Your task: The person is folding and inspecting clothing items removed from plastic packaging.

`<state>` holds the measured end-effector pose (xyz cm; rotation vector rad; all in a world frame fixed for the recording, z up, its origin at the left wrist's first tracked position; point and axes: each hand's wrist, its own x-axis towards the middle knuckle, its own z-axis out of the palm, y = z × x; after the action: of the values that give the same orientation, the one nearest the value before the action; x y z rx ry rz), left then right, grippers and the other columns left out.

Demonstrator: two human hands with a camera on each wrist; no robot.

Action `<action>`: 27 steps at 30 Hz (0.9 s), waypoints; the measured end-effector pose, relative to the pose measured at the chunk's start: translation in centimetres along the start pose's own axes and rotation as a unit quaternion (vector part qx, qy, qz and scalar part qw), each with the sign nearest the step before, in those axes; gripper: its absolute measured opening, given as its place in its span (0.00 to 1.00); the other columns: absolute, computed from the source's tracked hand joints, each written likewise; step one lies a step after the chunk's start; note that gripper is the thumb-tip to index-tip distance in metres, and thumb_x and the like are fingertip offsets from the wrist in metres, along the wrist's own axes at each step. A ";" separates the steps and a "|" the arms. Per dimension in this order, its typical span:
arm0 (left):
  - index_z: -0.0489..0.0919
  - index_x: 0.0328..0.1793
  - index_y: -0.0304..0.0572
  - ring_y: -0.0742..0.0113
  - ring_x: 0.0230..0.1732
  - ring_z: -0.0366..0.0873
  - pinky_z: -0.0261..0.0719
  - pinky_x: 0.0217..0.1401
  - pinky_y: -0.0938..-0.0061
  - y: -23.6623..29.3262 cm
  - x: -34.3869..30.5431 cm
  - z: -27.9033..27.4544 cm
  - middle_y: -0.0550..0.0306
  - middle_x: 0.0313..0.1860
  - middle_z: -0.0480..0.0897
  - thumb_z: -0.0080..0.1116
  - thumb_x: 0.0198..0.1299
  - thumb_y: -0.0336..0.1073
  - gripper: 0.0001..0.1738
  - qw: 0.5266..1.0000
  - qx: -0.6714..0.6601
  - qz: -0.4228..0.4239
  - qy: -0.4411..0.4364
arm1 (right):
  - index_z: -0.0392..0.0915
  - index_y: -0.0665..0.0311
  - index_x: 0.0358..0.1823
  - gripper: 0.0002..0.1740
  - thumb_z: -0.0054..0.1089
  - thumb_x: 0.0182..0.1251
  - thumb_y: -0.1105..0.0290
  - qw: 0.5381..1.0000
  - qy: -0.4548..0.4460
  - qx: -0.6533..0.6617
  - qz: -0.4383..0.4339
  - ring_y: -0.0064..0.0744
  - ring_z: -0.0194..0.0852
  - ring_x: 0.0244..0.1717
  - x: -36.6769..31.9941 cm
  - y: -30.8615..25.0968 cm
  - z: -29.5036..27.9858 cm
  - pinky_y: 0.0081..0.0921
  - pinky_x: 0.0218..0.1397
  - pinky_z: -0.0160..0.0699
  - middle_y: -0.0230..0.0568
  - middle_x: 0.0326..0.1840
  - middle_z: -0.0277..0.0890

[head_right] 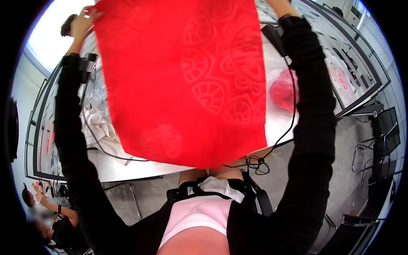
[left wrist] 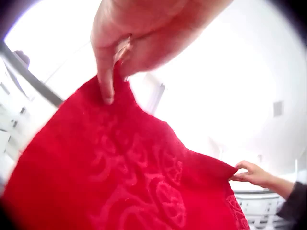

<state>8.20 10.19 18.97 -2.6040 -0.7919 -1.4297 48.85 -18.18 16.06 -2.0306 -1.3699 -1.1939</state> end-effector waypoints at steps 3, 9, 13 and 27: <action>0.65 0.61 0.34 0.54 0.54 0.76 0.73 0.55 0.67 -3.7 -5.3 8.3 0.41 0.57 0.73 0.59 0.56 0.51 0.34 0.992 0.060 0.050 -0.096 | 0.55 0.74 0.62 0.39 0.60 0.55 0.57 0.970 -0.241 0.017 -0.030 0.58 0.60 0.61 -6.8 0.7 6.1 0.41 0.62 0.61 0.69 0.62 0.57; 0.71 0.55 0.39 0.53 0.53 0.74 0.71 0.53 0.67 2.9 -17.4 2.9 0.45 0.51 0.76 0.58 0.55 0.42 0.23 0.933 -0.106 0.034 -0.341 | 0.64 0.62 0.57 0.27 0.60 0.56 0.69 0.930 -0.324 0.126 -0.119 0.50 0.65 0.56 -16.1 -3.7 0.4 0.34 0.60 0.65 0.49 0.55 0.64; 0.70 0.54 0.39 0.54 0.51 0.73 0.72 0.52 0.67 6.1 -25.0 -2.0 0.48 0.50 0.74 0.60 0.54 0.37 0.22 0.907 -0.139 -0.011 -0.398 | 0.65 0.61 0.54 0.22 0.56 0.58 0.69 0.891 -0.388 0.228 -0.062 0.47 0.66 0.54 -23.1 -6.7 -6.6 0.34 0.58 0.66 0.46 0.54 0.65; 0.66 0.59 0.31 0.64 0.43 0.78 0.77 0.44 0.73 9.0 -40.1 -6.4 0.47 0.45 0.77 0.62 0.54 0.37 0.29 0.813 -0.225 -0.299 -0.445 | 0.70 0.62 0.52 0.32 0.71 0.43 0.63 0.814 -0.484 0.323 -0.004 0.45 0.63 0.60 -36.4 -10.7 -15.2 0.32 0.61 0.64 0.43 0.62 0.61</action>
<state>-9.96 -15.66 -8.05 -3.6363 -1.6412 -0.3040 27.45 -44.21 -7.03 -2.0867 -1.8283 0.4616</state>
